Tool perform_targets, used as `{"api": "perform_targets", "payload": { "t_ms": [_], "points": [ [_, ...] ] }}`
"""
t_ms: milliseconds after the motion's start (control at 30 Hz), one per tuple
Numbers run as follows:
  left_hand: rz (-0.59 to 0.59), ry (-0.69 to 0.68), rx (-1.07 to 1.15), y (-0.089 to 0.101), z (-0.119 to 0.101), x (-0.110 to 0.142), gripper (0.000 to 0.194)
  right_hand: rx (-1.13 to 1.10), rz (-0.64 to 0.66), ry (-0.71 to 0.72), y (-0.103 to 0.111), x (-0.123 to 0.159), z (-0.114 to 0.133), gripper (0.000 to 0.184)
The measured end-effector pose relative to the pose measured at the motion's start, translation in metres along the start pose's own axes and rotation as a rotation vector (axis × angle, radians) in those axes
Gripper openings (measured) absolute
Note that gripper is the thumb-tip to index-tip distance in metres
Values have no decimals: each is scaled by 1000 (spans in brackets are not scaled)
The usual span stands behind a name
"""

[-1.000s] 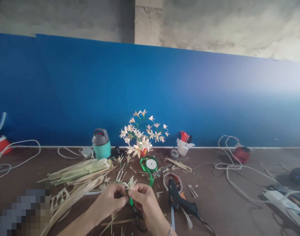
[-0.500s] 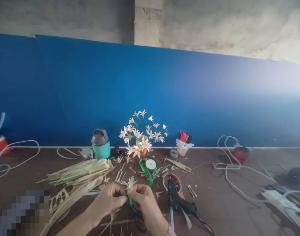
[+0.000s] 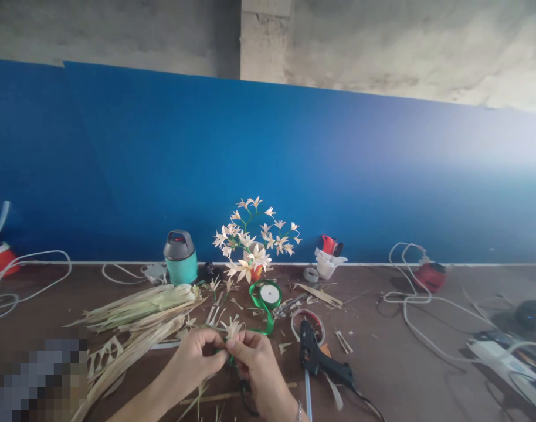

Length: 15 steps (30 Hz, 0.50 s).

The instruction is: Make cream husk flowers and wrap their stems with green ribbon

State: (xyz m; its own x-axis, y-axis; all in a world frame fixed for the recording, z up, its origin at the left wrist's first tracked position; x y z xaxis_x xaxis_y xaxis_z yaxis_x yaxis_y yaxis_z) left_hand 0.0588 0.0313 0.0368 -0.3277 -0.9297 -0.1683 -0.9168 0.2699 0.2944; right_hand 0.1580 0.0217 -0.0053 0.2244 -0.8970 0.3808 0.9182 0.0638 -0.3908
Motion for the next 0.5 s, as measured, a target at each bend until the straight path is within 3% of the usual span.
{"api": "perform_targets", "payload": {
  "t_ms": [233,400,500],
  "points": [
    [27,161,176,-7,-4,7,12,14,-32,19,-1,3,5,35],
    [5,156,204,-5,-6,7,11,-3,-36,7,0,4,3,35],
    [44,175,271,-9,0,7,10,-53,35,17,-4,6,5,32]
  ]
}}
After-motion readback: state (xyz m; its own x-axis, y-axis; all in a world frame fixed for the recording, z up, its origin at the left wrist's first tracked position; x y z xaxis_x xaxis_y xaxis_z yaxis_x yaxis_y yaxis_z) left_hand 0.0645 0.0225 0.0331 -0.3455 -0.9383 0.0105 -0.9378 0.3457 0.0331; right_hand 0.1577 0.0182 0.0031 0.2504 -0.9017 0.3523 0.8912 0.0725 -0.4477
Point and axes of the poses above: each hand's wrist, its own x-axis away from the middle knuckle, its own y-axis out of the back of the hand, z = x × y, the point moved 9 cm from there along -x, towards the middle knuckle, and after that the axes turned 11 degrees about -y, right-handed, at the moved point
